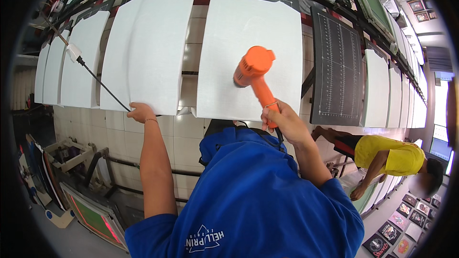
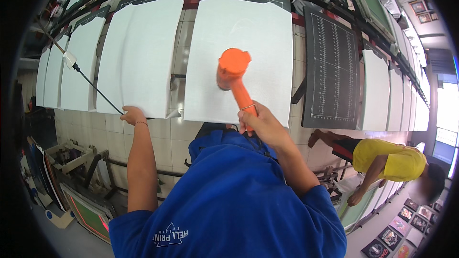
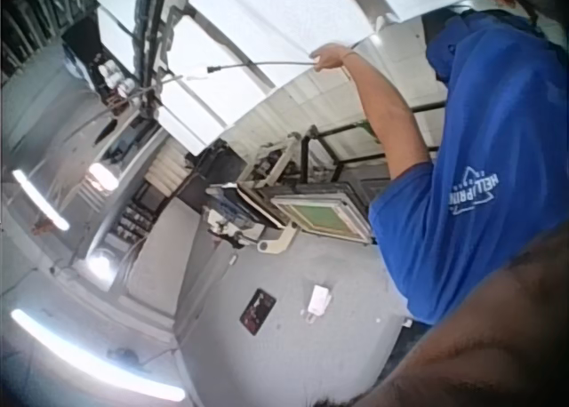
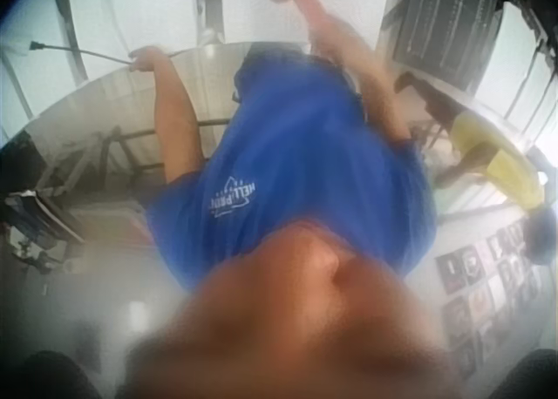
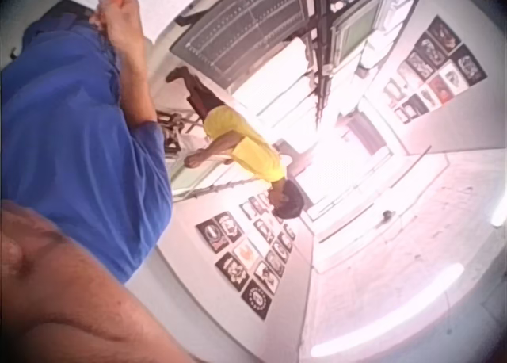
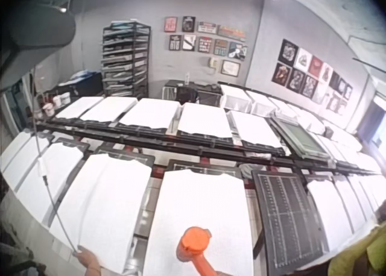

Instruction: The person uses an orange heat gun to apply heat to a white fabric sheet stretched over a screen printing frame. They move the heat gun across the surface while holding a long metal rod in the other hand to stabilize the frame.

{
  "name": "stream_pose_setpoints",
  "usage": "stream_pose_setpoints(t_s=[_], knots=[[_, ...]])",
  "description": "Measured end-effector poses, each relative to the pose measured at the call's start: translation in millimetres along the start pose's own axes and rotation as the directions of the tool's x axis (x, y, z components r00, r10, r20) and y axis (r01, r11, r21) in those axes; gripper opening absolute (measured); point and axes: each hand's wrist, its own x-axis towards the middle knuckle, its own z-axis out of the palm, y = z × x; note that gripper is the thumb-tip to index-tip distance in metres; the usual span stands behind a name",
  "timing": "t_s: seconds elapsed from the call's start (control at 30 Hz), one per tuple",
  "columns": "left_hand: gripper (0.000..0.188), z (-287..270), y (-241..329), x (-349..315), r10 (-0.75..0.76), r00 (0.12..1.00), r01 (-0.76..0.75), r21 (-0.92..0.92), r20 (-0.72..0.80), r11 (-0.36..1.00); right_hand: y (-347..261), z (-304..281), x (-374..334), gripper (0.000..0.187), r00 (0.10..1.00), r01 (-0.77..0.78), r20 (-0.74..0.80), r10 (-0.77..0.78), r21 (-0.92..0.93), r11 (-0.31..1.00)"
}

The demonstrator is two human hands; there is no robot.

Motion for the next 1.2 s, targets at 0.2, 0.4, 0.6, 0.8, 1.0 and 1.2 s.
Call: stream_pose_setpoints(t_s=[0.2,0.4,0.6,0.8,1.0,1.2], knots=[[0.059,1.7,-3.3,3.0,0.019,1.0,-0.018,0.026,-0.008,0.999,1.4,6.7,4.5,0.033,0.99,-0.049,0.127,0.055,-0.053,0.997],[0.059,-0.8,0.7,-2.6,0.01,1.0,-0.01,0.0,-0.002,1.0,2.3,-4.6,9.8,0.03,0.995,0.061,-0.074,-0.066,-0.066,0.996],[0.059,-0.2,-0.7,-2.1,0.009,1.0,-0.009,0.01,-0.01,1.0,0.2,-22.9,-17.2,0.028,0.998,-0.048,-0.033,0.047,-0.034,0.998],[0.06,-1.0,-0.7,-3.1,0.019,1.0,-0.019,0.023,-0.001,1.0,1.8,-27.0,-23.9,0.026,0.995,0.013,-0.099,-0.02,-0.066,0.998],[0.061,-1.6,0.0,-2.5,-0.006,1.0,0.006,0.013,0.015,1.0,2.8,-38.9,-32.7,0.023,0.996,-0.058,-0.073,0.054,-0.05,0.997],[0.063,-0.1,-1.2,-2.8,0.004,1.0,-0.005,0.004,0.024,1.0,8.3,-38.4,-36.9,0.024,0.991,0.009,-0.136,-0.02,-0.082,0.997]])
